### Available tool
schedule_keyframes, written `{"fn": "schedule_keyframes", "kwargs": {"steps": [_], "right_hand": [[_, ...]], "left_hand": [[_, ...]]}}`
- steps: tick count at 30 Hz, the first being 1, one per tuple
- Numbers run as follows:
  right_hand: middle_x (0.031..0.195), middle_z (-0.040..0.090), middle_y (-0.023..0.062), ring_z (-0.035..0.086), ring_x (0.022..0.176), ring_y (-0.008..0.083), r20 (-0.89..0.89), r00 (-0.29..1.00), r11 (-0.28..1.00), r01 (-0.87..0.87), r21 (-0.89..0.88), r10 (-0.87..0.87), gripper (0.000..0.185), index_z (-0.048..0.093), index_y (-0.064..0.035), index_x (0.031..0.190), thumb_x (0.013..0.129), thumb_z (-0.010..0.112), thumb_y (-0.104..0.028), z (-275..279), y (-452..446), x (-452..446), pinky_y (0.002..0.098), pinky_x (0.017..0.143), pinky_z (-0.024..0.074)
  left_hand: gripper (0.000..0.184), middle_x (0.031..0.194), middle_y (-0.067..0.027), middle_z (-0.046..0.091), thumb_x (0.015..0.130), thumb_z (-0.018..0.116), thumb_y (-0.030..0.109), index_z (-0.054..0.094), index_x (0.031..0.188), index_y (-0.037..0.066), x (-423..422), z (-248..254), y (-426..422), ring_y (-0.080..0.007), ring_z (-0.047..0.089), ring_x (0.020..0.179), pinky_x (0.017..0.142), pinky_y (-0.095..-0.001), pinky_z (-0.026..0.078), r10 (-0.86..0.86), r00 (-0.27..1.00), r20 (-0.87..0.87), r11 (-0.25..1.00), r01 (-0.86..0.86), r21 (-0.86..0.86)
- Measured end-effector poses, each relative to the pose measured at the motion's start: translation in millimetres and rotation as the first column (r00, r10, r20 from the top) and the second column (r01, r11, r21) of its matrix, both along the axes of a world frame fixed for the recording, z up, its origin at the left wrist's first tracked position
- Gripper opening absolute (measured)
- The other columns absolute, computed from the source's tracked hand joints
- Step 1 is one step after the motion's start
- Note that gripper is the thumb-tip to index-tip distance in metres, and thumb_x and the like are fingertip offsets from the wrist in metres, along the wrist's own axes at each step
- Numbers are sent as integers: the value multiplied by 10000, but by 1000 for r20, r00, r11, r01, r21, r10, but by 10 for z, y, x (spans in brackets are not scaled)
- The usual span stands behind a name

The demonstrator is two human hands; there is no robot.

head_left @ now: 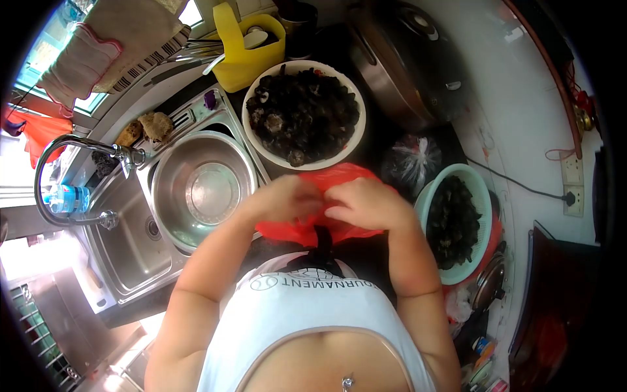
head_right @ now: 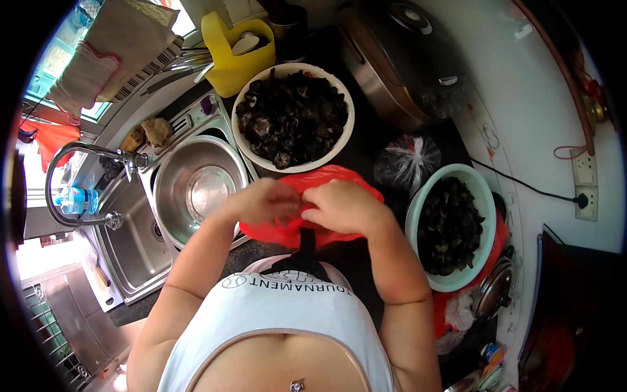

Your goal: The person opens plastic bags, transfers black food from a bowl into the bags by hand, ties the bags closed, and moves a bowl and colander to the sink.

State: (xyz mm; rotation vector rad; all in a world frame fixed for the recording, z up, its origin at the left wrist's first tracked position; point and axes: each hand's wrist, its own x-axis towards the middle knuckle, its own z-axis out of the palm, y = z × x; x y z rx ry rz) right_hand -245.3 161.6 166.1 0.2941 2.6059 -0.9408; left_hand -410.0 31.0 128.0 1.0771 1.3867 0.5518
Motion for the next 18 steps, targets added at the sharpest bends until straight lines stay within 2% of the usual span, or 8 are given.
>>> {"fn": "schedule_keyframes", "kwargs": {"steps": [1,3,6,10,12,13,15,18], "right_hand": [[935,666,173,641,870,330,-38,996,988,78,-134,-84,302,659,-38,1020,817,642,-261,81,96,-35,405,775,496],[974,669,167,637,914,329,8,997,996,74,-59,-74,336,652,-40,1061,810,656,-262,116,282,-98,398,810,495],[1040,666,155,620,985,330,40,998,998,-54,31,53,363,647,-44,1093,801,668,-260,37,380,-137,395,865,485],[1045,666,148,632,967,330,-55,996,998,-68,19,69,407,639,-49,1133,779,688,-244,120,536,-299,389,858,498],[1037,672,145,661,921,289,-195,981,1000,-3,22,7,401,634,-46,1140,776,699,-201,50,690,-493,361,827,516],[1022,685,129,668,912,223,-89,986,982,131,-134,-144,374,629,-35,1147,797,686,-155,96,771,-686,325,814,517],[1029,674,100,641,942,177,-201,930,925,243,-292,-308,358,616,-10,1149,831,689,-159,-161,991,-1046,297,811,513],[1038,670,146,642,960,260,-362,902,963,267,34,-237,416,617,-4,1130,853,677,-309,-593,1176,-1658,340,852,488]], "left_hand": [[202,819,-105,683,883,595,141,639,1006,-14,-96,30,31,-177,654,719,633,-311,521,127,991,44,992,-127,6],[206,817,-70,682,902,598,149,644,999,-27,-284,48,87,-126,632,698,613,-268,506,372,919,133,927,-375,4],[172,852,-53,683,898,605,123,650,988,-17,-510,-205,120,-109,619,711,626,-255,495,416,904,93,870,-426,247],[189,867,-47,673,875,634,111,652,1040,21,-556,-270,87,-105,617,761,675,-269,504,365,922,126,886,-386,257],[194,884,-57,674,859,646,108,654,1034,22,-613,-389,160,-120,626,787,692,-273,505,572,820,15,738,-523,427],[197,892,-62,674,851,653,106,654,1030,23,-683,-429,213,-127,631,800,701,-275,505,664,748,-25,649,-558,518],[281,971,-104,651,807,672,118,643,1074,37,-908,-467,291,-205,644,840,744,-309,508,774,601,-198,576,-541,612],[351,1031,-135,624,781,668,141,625,1118,53,-1182,-616,402,-274,636,877,781,-357,508,828,431,-359,551,-502,666]]}}
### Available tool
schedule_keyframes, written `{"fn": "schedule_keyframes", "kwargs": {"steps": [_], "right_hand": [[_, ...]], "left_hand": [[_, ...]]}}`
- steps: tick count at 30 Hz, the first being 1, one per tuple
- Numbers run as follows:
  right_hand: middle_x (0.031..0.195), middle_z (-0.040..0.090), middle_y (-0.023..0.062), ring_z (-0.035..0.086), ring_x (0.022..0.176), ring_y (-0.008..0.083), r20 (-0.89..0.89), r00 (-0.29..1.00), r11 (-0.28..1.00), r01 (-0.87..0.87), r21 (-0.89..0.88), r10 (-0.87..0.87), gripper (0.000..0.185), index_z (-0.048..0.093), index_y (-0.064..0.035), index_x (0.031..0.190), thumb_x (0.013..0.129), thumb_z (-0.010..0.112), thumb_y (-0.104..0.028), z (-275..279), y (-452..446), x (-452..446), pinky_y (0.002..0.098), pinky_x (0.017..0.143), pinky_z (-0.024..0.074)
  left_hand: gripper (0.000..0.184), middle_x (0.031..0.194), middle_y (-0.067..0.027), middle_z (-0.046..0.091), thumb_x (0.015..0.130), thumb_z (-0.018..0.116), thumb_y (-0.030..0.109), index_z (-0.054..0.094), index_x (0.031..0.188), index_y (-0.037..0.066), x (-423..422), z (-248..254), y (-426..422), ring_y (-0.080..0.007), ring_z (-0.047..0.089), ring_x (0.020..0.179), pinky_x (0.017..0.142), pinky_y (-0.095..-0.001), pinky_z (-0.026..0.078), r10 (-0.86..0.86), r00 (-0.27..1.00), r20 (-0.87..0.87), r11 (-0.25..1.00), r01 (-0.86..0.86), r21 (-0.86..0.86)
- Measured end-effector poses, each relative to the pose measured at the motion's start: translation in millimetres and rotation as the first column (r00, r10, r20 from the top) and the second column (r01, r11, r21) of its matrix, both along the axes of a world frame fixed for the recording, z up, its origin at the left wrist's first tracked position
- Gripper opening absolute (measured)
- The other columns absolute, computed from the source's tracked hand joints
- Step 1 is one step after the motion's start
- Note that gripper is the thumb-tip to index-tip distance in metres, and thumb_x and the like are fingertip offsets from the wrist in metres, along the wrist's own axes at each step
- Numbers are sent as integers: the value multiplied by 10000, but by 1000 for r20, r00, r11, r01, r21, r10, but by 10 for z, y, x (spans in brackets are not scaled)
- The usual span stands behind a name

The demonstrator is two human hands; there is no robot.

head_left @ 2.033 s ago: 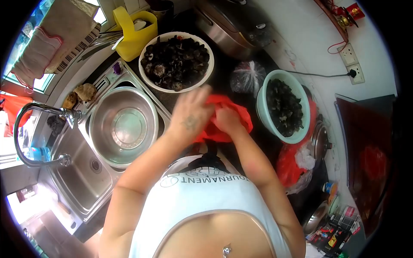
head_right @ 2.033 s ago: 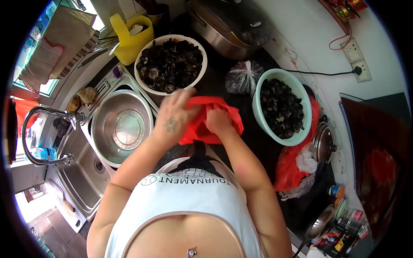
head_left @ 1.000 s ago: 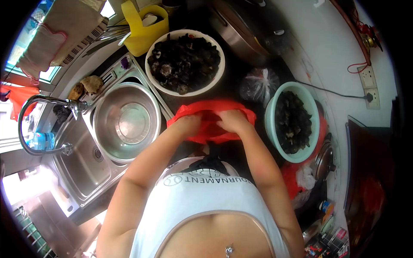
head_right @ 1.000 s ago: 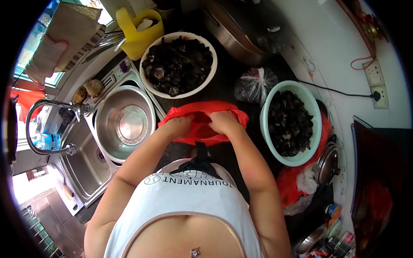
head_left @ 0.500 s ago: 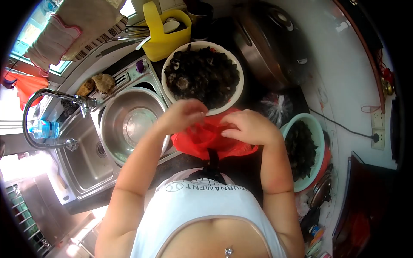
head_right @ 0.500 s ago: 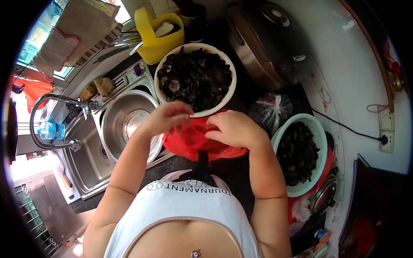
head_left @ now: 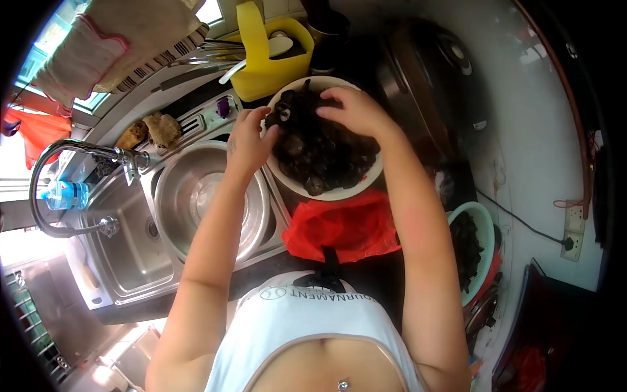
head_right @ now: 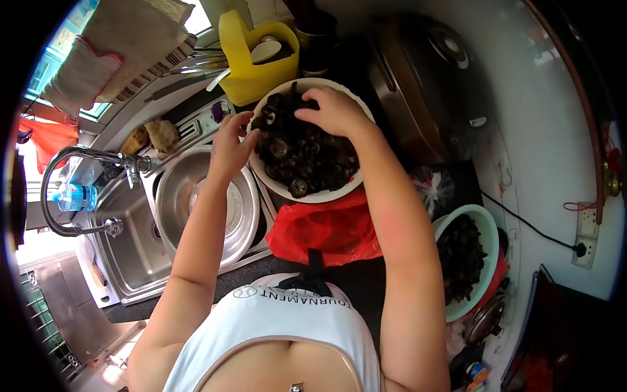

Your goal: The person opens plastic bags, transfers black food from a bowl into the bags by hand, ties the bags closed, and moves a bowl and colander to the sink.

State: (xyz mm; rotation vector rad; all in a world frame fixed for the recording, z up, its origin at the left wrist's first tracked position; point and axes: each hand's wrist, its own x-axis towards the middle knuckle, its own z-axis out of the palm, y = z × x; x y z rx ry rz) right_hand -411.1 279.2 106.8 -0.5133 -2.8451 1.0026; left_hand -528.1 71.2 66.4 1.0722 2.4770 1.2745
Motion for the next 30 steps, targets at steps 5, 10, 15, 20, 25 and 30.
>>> {"fn": "schedule_keyframes", "kwargs": {"steps": [5,10,15,20,25,30], "right_hand": [[1222,612,163,586,1124,310,332,939,995,98,3,-94,590,605,-39,1198,811,671,-479,-228,41,-722,390,936,466],[1242,603,162,579,1139,301,417,908,997,59,-43,-36,742,575,-30,1239,732,708,-556,-260,73,-877,391,951,459],[1294,569,159,551,1182,293,261,953,972,-93,-217,150,815,557,-54,1277,670,737,-568,-444,90,-742,385,988,434],[1310,549,171,529,1200,309,275,937,972,-177,-152,214,862,505,-50,1319,633,776,-496,-434,3,-752,377,997,424],[1220,603,159,563,1144,290,345,890,955,-271,-122,297,713,543,-46,1244,672,782,-399,-285,-62,-842,366,959,433],[1229,602,152,560,1150,289,437,812,921,-363,-138,386,733,537,-49,1256,649,796,-368,-199,-82,-912,363,968,433]], "left_hand": [[658,1135,-166,574,718,727,230,471,1296,49,-135,-60,244,-357,557,1064,890,-430,471,-124,984,-129,973,95,-208],[922,1195,-144,541,616,817,271,358,1382,43,-99,16,334,-352,509,1138,918,-444,450,-206,955,-213,934,127,-334],[981,1210,-151,534,579,840,237,344,1402,45,-80,1,270,-356,506,1135,944,-427,434,-260,943,-207,934,191,-303],[990,1243,-171,514,567,839,140,340,1417,60,-26,-34,43,-378,495,1138,976,-417,415,-193,970,-145,973,170,-158],[1002,1274,-172,487,551,839,93,341,1420,69,48,-71,-103,-386,476,1158,985,-429,408,-148,979,-141,971,117,-209],[1001,1262,-146,503,544,833,88,351,1421,97,30,8,-75,-367,485,1145,965,-424,416,-180,967,-182,949,122,-290]]}}
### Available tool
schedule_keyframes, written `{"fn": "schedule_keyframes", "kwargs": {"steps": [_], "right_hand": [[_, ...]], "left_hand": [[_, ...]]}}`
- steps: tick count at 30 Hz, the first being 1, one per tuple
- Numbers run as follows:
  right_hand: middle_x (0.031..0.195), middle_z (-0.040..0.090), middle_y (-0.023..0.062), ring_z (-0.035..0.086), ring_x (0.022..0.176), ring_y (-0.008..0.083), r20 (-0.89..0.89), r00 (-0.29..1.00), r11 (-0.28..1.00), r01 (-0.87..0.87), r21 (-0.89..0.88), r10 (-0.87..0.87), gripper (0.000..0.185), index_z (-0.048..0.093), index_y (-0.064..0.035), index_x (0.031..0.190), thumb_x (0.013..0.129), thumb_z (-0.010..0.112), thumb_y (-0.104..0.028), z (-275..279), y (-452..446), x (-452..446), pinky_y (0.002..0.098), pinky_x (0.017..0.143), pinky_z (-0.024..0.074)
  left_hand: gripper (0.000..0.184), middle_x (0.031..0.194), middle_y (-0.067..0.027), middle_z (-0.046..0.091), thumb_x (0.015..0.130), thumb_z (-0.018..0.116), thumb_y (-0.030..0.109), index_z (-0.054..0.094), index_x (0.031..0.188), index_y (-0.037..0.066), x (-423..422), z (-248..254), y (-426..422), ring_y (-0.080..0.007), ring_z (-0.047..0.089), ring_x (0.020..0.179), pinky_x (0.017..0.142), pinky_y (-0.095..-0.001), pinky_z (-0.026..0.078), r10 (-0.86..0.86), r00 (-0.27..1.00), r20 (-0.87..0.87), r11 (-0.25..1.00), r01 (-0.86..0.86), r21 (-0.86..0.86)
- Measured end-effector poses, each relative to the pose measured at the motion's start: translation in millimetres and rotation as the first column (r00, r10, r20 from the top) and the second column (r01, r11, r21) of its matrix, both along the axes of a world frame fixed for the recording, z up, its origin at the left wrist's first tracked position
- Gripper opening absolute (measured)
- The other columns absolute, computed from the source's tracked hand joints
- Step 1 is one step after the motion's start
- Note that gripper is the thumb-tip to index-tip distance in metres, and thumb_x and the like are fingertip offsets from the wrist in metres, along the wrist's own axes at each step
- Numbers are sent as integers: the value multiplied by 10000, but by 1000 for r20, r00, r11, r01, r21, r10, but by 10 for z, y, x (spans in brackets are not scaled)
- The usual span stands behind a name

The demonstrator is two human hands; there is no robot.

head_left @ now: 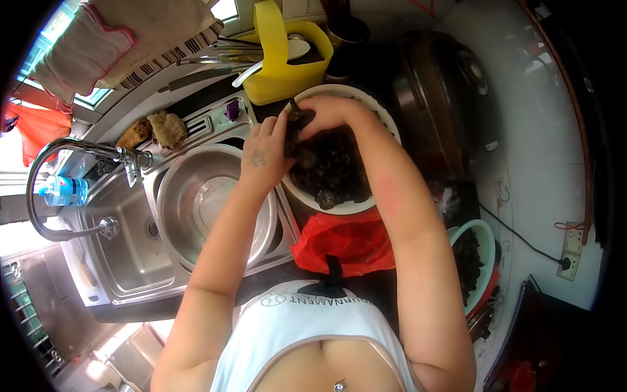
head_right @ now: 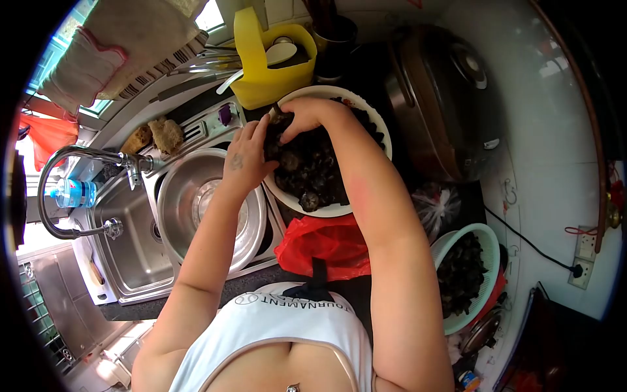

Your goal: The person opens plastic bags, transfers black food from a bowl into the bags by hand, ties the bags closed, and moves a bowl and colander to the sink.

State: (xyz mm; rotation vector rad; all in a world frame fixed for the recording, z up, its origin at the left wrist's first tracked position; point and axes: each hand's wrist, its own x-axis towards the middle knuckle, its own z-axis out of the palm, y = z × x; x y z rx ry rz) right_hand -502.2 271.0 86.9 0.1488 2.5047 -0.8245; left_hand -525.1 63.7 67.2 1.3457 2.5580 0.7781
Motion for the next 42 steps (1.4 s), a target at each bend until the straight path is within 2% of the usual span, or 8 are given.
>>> {"fn": "schedule_keyframes", "kwargs": {"steps": [8,12,16,22,28,34,37,42], "right_hand": [[1195,619,140,570,1131,295,16,989,984,-142,-104,144,724,551,-64,1246,598,805,-261,38,-62,104,364,972,438],[1295,547,127,499,1211,298,-37,995,979,-81,189,89,725,550,-105,1266,602,813,-227,313,-297,513,374,996,421],[1464,372,94,394,1311,302,-356,929,908,62,414,99,806,521,-181,1311,578,839,-288,39,-234,859,473,1009,409],[1333,476,90,482,1211,312,-231,972,954,103,281,-37,809,494,-130,1302,584,839,-271,43,-185,851,423,976,445],[1247,523,91,537,1137,305,-382,920,957,186,221,-91,784,484,-103,1282,593,827,-247,-46,-287,972,415,941,466],[1235,555,148,546,1143,318,-498,796,939,307,-157,-344,751,467,-50,1293,612,775,-130,-167,-343,1027,413,956,453],[1217,571,169,579,1105,275,-334,760,806,401,-435,-558,751,450,-3,1313,622,738,-58,-97,-329,1034,373,878,497],[972,630,117,619,694,155,-88,701,538,456,-709,-708,716,464,14,1307,628,688,42,337,-297,1163,276,599,508]], "left_hand": [[970,1228,-72,542,530,781,70,379,1411,108,107,-55,-45,-275,520,1096,911,-398,430,-33,986,-163,997,43,56],[1090,1165,-78,559,509,834,119,303,1461,107,224,-64,-109,-273,531,1059,871,-395,435,-89,985,-149,983,112,149],[1151,1043,-94,583,506,856,152,249,1483,109,152,4,28,-274,548,979,858,-388,437,-158,965,-211,985,168,34],[1132,941,-105,606,537,847,129,232,1487,116,75,-2,218,-288,580,910,831,-383,457,-322,925,-199,947,316,-66],[1074,969,-151,599,566,803,51,245,1480,146,100,-111,205,-338,588,919,809,-421,483,-318,947,-41,944,320,76],[964,1053,-189,590,594,723,-35,317,1444,167,134,-32,304,-388,568,1017,881,-425,475,-308,938,157,922,254,293],[902,1168,-187,569,587,705,-49,380,1407,140,75,48,392,-368,535,1125,943,-394,447,-333,915,226,899,236,369],[833,1285,-136,539,575,693,-60,437,1354,90,99,407,521,-294,496,1234,1030,-349,393,-399,870,288,873,265,410]]}}
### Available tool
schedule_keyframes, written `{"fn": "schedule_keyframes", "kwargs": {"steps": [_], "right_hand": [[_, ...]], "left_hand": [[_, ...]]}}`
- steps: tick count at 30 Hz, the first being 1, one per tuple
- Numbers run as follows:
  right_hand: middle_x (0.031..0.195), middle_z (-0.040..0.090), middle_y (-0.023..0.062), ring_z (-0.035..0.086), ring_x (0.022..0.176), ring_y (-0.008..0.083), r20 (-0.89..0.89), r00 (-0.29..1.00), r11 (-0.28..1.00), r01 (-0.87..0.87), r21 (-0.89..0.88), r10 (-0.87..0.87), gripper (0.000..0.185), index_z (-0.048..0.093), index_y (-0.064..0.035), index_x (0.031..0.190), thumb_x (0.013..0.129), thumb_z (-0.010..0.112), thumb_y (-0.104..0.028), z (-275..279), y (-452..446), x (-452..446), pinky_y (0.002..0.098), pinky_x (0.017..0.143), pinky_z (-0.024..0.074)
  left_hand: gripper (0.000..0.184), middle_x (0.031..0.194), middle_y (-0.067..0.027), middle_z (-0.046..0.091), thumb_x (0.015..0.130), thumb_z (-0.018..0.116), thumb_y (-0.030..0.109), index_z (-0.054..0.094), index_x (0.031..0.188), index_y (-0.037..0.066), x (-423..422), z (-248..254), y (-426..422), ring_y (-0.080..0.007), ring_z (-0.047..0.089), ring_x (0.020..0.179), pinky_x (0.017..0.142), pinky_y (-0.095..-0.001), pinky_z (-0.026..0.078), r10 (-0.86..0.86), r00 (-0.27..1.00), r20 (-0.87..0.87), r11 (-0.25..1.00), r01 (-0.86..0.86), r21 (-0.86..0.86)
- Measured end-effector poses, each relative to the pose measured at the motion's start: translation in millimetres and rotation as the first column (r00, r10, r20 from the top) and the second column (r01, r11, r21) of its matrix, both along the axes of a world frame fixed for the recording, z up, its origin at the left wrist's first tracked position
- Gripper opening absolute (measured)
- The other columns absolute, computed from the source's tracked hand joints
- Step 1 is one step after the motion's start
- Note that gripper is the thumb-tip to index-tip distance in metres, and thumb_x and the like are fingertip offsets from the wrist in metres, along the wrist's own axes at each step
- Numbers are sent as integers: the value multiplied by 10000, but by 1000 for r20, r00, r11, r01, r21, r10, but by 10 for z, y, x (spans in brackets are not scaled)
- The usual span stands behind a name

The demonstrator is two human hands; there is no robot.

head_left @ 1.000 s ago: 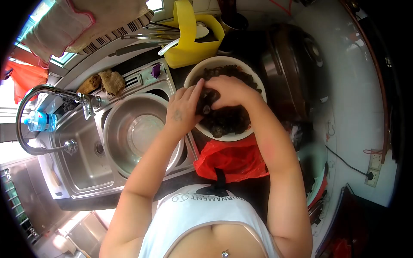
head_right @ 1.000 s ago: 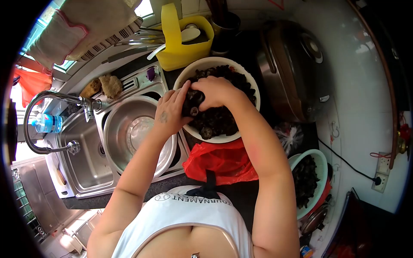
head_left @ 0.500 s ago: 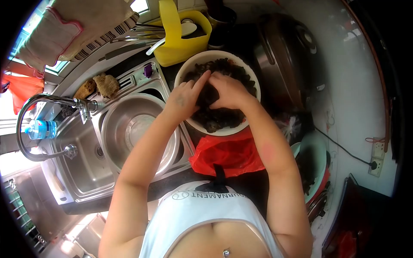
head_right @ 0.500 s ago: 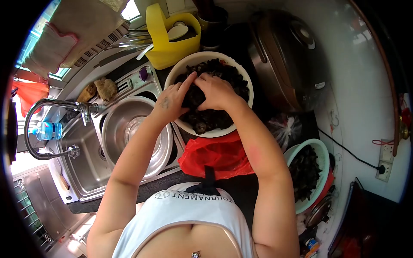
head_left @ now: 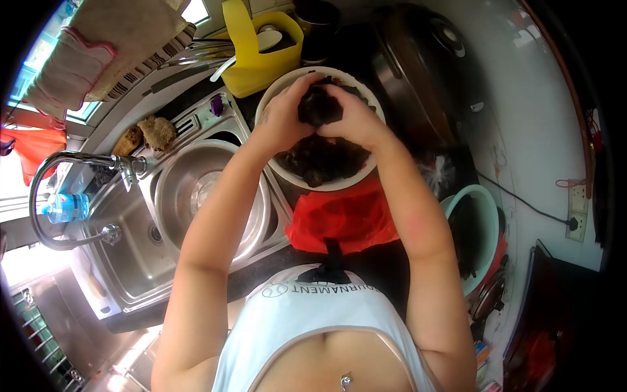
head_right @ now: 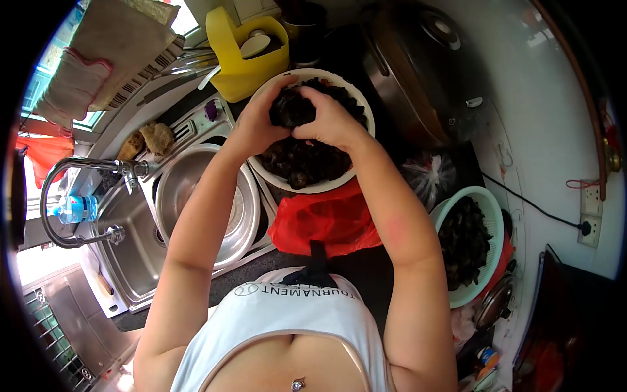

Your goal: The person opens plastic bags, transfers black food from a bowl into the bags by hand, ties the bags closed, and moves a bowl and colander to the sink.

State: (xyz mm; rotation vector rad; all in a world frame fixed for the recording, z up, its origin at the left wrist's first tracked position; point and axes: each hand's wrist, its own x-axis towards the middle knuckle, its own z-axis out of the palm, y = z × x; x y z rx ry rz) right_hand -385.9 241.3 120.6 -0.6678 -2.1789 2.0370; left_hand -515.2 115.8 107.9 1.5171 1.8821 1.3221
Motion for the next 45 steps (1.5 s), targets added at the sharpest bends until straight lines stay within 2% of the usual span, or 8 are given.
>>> {"fn": "schedule_keyframes", "kwargs": {"steps": [7,19,29,33,37,39,42,45], "right_hand": [[1099,630,129,632,934,195,-28,995,956,96,278,-92,718,468,-13,1317,644,720,-6,301,-181,759,298,766,517],[1212,562,144,532,1156,243,454,891,969,85,-231,30,793,388,-15,1371,673,764,-53,-459,-797,1748,342,994,410],[1411,385,224,420,1283,368,639,757,826,-442,348,136,869,279,-57,1442,745,751,-277,-415,-898,1865,401,1040,383],[1377,437,184,549,1149,352,526,846,731,-415,542,91,733,413,-65,1360,740,757,-251,-42,-938,1760,432,920,477],[1259,554,150,607,1039,331,329,938,984,-146,100,106,539,541,-63,1228,752,728,-234,545,-721,1420,407,893,491],[1278,549,133,593,1079,307,210,977,801,-159,577,43,586,518,-77,1268,740,730,-218,535,-438,1189,393,907,483],[1369,480,108,519,1201,277,338,941,561,-267,784,-25,836,408,-134,1382,649,799,-235,257,75,636,384,958,459],[1413,421,113,482,1247,267,544,839,457,-470,755,-36,1032,292,-188,1453,582,843,-235,-177,477,214,380,977,452]], "left_hand": [[797,1234,-150,564,581,696,-69,454,1326,81,568,354,-81,-306,546,1174,994,-346,429,-105,994,-11,991,105,88],[783,1156,-180,602,633,767,90,409,1329,78,1539,-710,-665,-318,584,1125,931,-385,470,-143,891,432,843,338,-418],[749,1275,-239,521,726,719,145,404,1405,129,1320,-672,-792,-363,584,1075,898,-415,476,-493,860,-131,703,306,-642],[643,1262,-234,525,783,668,87,435,1382,110,1249,-568,-856,-375,603,1026,876,-389,497,-314,948,46,832,298,-469],[652,1245,-216,537,767,698,115,430,1359,68,975,-119,-860,-342,607,992,841,-389,504,58,678,733,886,304,-350],[630,1185,-195,570,758,710,132,454,1329,61,779,3,-812,-327,598,989,845,-385,497,74,668,741,907,263,-328],[631,1129,-168,579,730,752,199,491,1295,91,524,-49,-581,-303,572,1028,858,-410,480,128,960,-248,974,-169,-153],[704,1114,-143,568,669,799,291,513,1296,146,291,-406,-356,-299,556,1044,853,-418,475,104,855,-508,945,-244,-217]]}}
